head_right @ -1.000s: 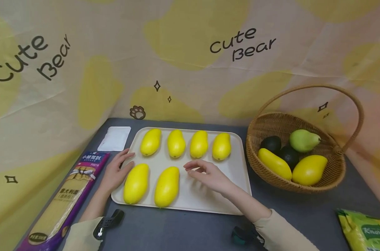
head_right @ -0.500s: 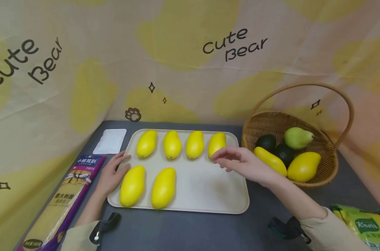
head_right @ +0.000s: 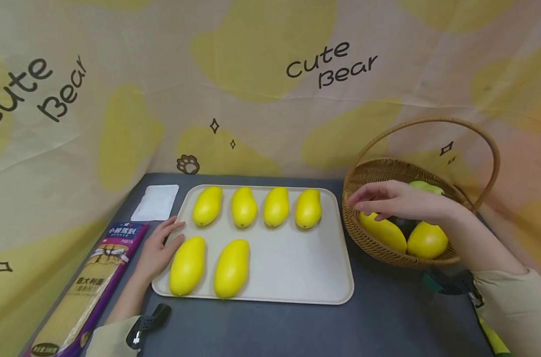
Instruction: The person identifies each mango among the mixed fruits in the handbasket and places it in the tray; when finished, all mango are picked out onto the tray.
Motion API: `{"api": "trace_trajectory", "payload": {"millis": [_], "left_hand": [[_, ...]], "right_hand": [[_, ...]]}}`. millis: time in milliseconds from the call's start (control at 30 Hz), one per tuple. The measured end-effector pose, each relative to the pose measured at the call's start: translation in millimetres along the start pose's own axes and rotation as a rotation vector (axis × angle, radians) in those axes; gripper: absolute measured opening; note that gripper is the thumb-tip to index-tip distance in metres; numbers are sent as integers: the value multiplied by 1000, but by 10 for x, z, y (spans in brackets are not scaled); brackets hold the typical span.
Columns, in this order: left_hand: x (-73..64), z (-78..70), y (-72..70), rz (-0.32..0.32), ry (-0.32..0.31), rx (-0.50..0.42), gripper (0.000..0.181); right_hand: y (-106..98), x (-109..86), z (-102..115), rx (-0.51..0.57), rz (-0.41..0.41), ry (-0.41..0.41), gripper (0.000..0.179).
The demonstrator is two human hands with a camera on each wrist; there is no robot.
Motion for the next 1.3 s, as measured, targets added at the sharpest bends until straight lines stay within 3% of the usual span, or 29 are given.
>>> {"api": "trace_trajectory", "payload": {"millis": [300,567,900,1300], "left_hand": [[-2,6,-7,-6,14,3,40],[-15,18,14,0,1,1,39],[-23,-2,-6,-17,30,-6,38],[-9,-20,-7,-19,38,-13,38]], "right_hand": [[-261,176,-442,-148,-10,136,46],[-159,254,-705,-279,158,249,64],[-47,288,-810,-262,269,334,76],[4,311,-872,-264,277,335,76]]}}
Point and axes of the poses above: each hand's wrist, its own x-axis towards the middle knuckle, its own y-axis out of the palm, z = x × y, the point moved 8 cm from there along x, towards the middle knuckle, and after that the axes turned 1 degree about -z, right-handed, at the moved point
